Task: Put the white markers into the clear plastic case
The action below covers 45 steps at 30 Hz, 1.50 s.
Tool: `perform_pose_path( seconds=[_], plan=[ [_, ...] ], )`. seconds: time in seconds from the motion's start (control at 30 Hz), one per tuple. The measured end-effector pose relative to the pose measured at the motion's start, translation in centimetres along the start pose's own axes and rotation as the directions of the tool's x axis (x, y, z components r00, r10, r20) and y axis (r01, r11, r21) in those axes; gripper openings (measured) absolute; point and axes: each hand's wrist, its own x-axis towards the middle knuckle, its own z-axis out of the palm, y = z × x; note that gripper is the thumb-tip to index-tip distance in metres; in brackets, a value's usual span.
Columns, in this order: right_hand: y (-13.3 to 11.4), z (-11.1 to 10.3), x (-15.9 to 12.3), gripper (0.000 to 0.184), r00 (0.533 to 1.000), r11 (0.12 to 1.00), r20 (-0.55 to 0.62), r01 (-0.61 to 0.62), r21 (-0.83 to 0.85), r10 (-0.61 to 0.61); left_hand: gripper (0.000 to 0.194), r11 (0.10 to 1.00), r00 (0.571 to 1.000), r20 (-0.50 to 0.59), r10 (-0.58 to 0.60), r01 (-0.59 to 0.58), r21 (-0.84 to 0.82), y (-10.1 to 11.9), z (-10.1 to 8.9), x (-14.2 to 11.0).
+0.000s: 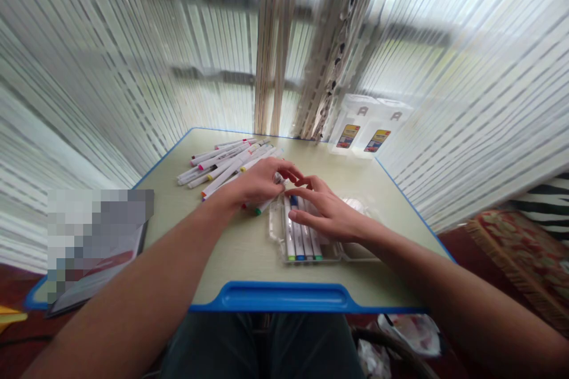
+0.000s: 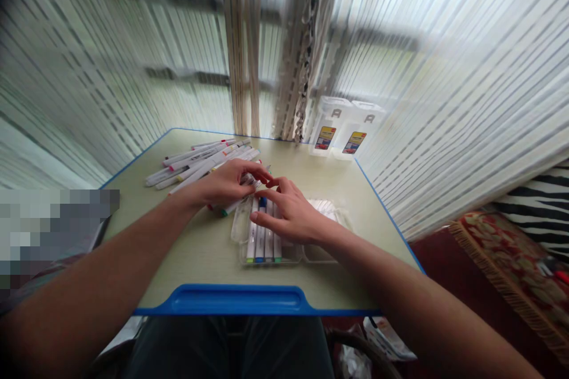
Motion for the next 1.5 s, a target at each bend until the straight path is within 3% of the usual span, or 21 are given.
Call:
perform_pose_path(
  seconds=[0.3, 0.57, 0.7, 0.83, 1.17, 1.5],
  plan=[
    [0.3, 0.4, -0.1, 0.041, 0.994, 0.998, -0.111, -0.001, 0.061, 0.008, 0.040, 0.994, 1.000, -0.029, 0.013, -0.010, 0.111, 0.2, -0.1, -0.1],
    [0.5, 0.1, -0.2, 0.037, 0.996, 0.997, -0.090, 0.002, 0.075, 0.005, 0.040, 0.991, 1.000, -0.025, 0.003, 0.000, 0.132, 0.0, -0.1, 0.0],
    [0.6, 0.1, -0.2, 0.035, 0.991, 0.997, -0.136, 0.000, 0.077, 0.011, 0.039, 0.991, 0.999, -0.031, -0.007, 0.011, 0.134, -0.2, -0.1, 0.0],
    [1.0, 0.2, -0.2, 0.026, 0.974, 0.998, -0.223, -0.041, 0.039, 0.049, 0.039, 0.989, 1.000, -0.024, -0.020, 0.023, 0.145, -0.2, 0.0, 0.0],
    [1.5, 0.0, 0.0, 0.020, 0.983, 1.000, -0.183, -0.008, -0.001, 0.007, 0.035, 0.990, 0.999, -0.031, -0.027, 0.031, 0.138, -0.2, 0.1, 0.0],
    [1.7, -0.1, -0.1, 0.017, 0.967, 0.995, -0.253, -0.011, -0.098, -0.014, 0.037, 0.990, 0.999, -0.032, -0.008, 0.012, 0.141, -0.1, 0.1, 0.0]
  ],
)
